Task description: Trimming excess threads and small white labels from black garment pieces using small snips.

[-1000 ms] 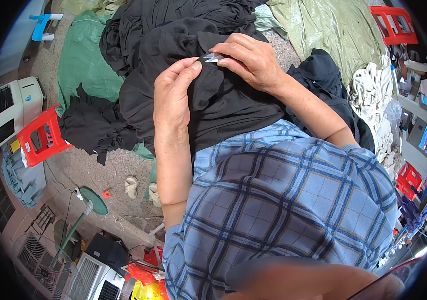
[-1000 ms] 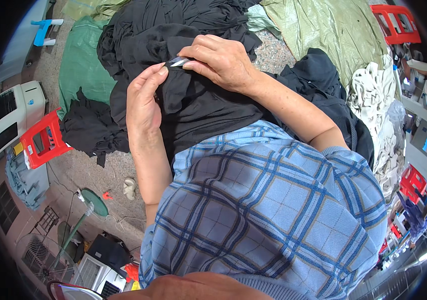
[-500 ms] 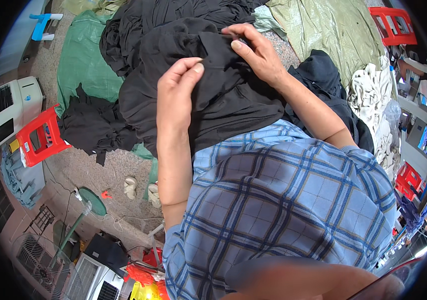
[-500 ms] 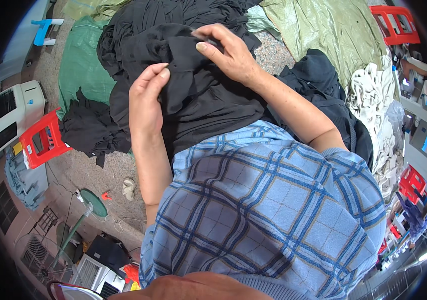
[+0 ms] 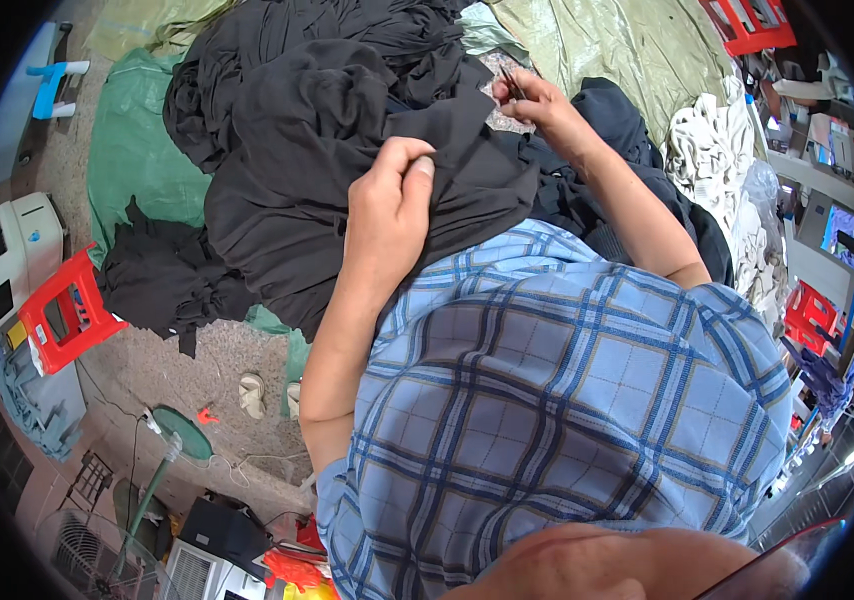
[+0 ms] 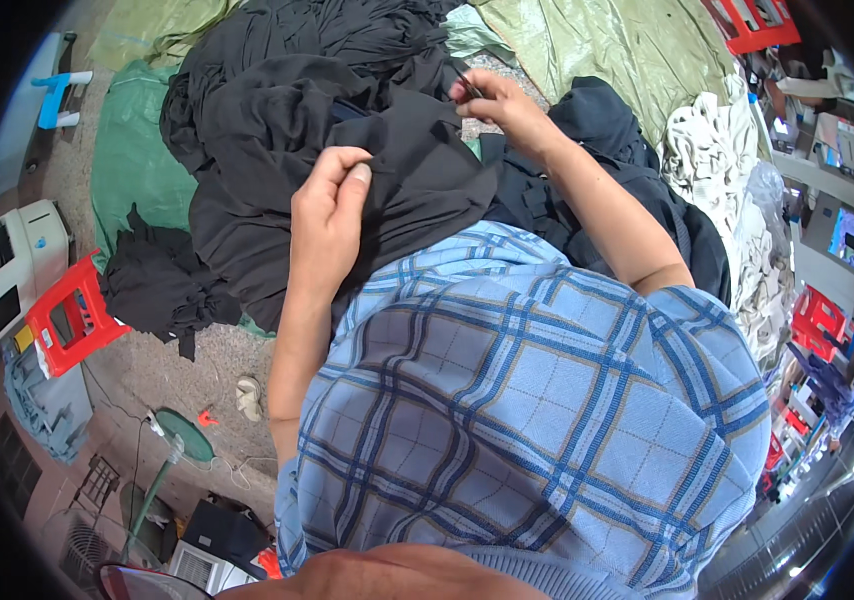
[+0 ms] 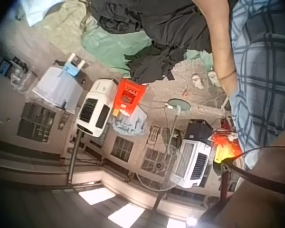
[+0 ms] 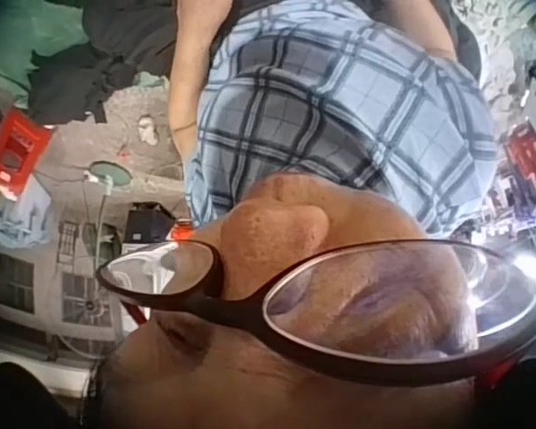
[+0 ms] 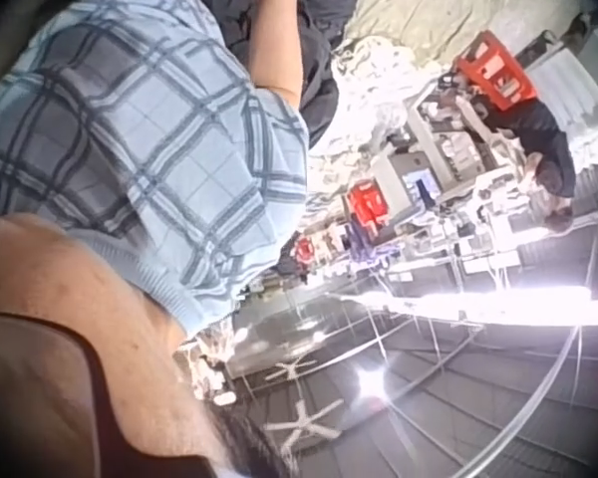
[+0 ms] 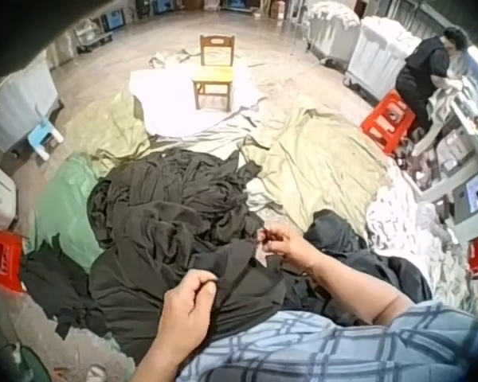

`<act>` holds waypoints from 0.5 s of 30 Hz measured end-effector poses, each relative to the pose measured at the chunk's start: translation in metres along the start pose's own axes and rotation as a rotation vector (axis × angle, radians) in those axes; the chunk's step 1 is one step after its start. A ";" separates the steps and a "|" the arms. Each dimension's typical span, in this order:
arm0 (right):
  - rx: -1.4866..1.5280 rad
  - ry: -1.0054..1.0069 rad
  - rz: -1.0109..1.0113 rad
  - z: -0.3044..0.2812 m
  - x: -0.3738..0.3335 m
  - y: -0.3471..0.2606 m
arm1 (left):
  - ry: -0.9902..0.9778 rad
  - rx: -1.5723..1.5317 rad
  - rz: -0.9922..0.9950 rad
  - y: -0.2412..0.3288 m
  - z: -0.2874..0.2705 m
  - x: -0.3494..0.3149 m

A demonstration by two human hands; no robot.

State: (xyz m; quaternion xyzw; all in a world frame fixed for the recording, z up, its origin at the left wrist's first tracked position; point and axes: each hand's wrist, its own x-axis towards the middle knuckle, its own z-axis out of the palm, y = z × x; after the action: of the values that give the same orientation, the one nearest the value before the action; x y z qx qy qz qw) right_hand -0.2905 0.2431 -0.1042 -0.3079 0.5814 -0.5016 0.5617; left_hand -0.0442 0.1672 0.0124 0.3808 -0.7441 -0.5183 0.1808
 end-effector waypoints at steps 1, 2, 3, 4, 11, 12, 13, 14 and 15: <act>0.036 -0.038 0.068 -0.007 -0.007 0.009 | 0.041 -0.046 -0.017 -0.005 0.002 0.002; -0.013 -0.074 0.117 -0.006 -0.015 0.007 | 0.086 -0.091 -0.038 -0.010 0.004 0.004; -0.061 -0.110 0.165 -0.002 -0.026 0.004 | 0.120 -0.131 -0.041 -0.014 0.004 0.007; 0.030 -0.109 0.125 0.007 -0.034 0.009 | 0.118 -0.131 -0.036 -0.015 0.006 0.008; 0.168 -0.178 -0.057 0.015 -0.060 -0.048 | -0.090 -0.484 -0.007 -0.001 0.001 0.013; 0.118 -0.202 -0.229 0.017 -0.058 -0.058 | -0.150 -0.603 -0.082 0.009 0.000 0.009; 0.073 -0.235 -0.402 0.019 -0.055 -0.066 | -0.170 -0.633 -0.063 0.019 0.003 0.007; 0.031 -0.263 -0.475 0.026 -0.053 -0.081 | -0.154 -0.494 0.017 0.029 0.004 0.004; -0.022 -0.276 -0.587 0.030 -0.052 -0.088 | -0.217 -0.290 -0.007 0.042 -0.001 0.000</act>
State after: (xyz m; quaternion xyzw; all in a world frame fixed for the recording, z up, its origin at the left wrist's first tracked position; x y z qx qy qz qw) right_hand -0.2708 0.2564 -0.0004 -0.5338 0.3916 -0.5893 0.4631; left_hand -0.0590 0.1738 0.0511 0.2953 -0.6755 -0.6586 0.1508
